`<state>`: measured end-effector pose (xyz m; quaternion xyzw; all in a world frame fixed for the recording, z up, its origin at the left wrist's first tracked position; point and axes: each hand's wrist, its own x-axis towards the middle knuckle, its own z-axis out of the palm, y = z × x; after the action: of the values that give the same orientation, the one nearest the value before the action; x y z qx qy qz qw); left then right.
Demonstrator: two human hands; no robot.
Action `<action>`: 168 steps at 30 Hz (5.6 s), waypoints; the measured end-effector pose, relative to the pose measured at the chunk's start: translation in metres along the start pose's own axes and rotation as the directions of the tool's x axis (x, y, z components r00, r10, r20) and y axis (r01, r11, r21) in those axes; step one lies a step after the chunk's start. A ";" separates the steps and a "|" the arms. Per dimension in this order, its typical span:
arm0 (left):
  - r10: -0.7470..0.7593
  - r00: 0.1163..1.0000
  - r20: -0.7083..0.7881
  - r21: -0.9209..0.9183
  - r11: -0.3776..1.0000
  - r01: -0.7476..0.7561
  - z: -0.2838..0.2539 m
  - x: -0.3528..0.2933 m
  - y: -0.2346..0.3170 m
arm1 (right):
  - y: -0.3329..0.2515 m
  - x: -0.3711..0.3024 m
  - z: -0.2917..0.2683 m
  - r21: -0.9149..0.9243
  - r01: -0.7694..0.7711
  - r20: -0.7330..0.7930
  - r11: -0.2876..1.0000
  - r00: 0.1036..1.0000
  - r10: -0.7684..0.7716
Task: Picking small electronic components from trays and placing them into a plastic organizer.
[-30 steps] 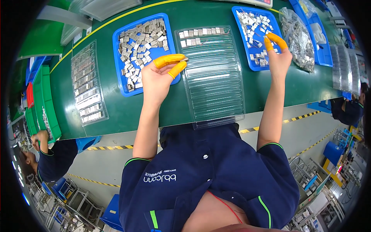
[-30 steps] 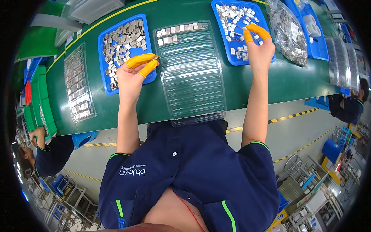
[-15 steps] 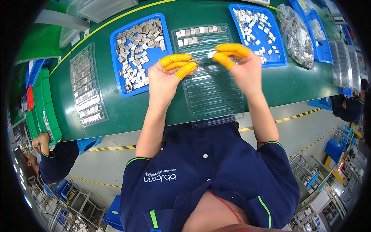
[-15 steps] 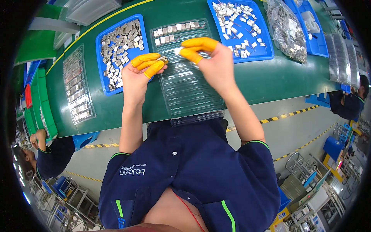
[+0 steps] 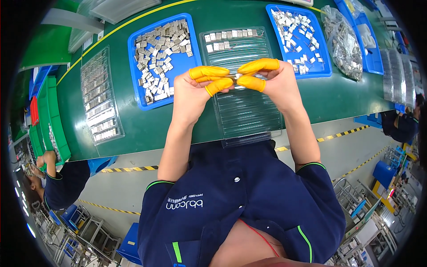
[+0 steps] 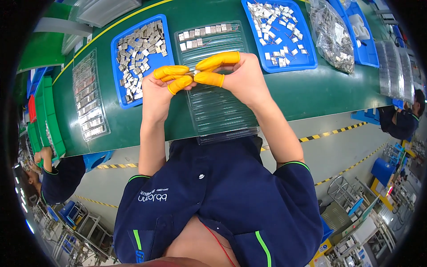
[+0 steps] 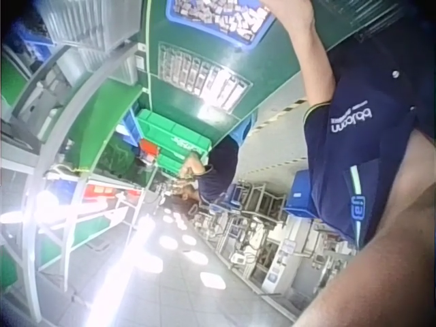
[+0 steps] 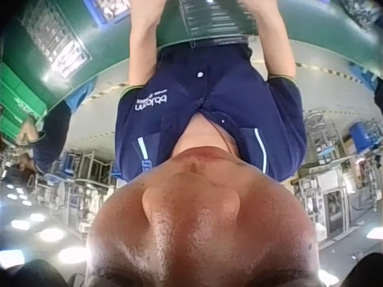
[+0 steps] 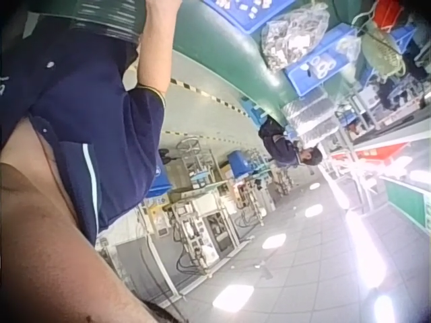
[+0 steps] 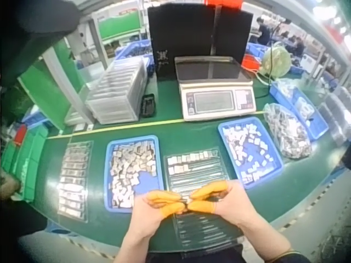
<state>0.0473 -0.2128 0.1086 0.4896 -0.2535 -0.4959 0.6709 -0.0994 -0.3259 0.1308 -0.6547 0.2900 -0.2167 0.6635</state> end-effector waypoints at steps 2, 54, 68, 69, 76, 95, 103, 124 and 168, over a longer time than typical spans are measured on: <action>-0.025 0.998 0.051 -0.021 0.999 0.026 0.001 -0.002 0.004 | 0.006 0.000 -0.004 0.212 -0.114 0.062 0.971 0.993 0.103; 0.181 0.912 -0.369 0.543 0.838 0.054 -0.061 0.027 0.012 | 0.055 0.023 -0.122 -0.918 -0.324 -0.385 0.229 0.865 -0.320; 0.197 0.890 -0.412 0.404 0.915 -0.015 -0.065 0.013 0.001 | 0.016 0.016 -0.062 -0.113 0.058 -0.386 0.992 0.917 -0.098; 0.227 0.882 -0.413 0.340 0.937 -0.082 -0.057 0.013 0.001 | 0.016 0.017 -0.050 -0.084 0.090 -0.343 0.992 0.932 -0.114; 0.188 0.952 -0.243 0.241 0.962 -0.128 -0.021 -0.002 0.006 | 0.002 0.020 0.014 0.043 0.098 -0.038 0.994 0.995 -0.097; 0.263 0.950 -0.167 0.347 0.918 -0.193 -0.006 -0.014 0.016 | -0.015 0.006 0.023 -0.194 0.181 -0.152 0.964 0.965 -0.212; 0.215 0.964 -0.154 0.230 0.957 -0.177 -0.007 -0.015 0.015 | -0.015 0.003 0.020 -0.212 0.169 -0.100 0.963 0.976 -0.193; 0.013 1.000 -0.007 0.230 0.973 -0.011 -0.004 -0.010 0.009 | 0.012 0.006 0.009 0.278 -0.306 0.198 0.910 0.946 0.257; 0.492 0.867 -0.083 0.977 -0.133 0.168 -0.071 0.049 0.011 | 0.057 0.027 -0.098 -0.813 -0.352 -0.494 0.464 0.839 -0.229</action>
<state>0.1293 -0.2284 0.0833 0.8780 -0.4391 0.0772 0.1740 -0.1500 -0.4141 0.0741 -0.7996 0.5578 -0.1841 0.1248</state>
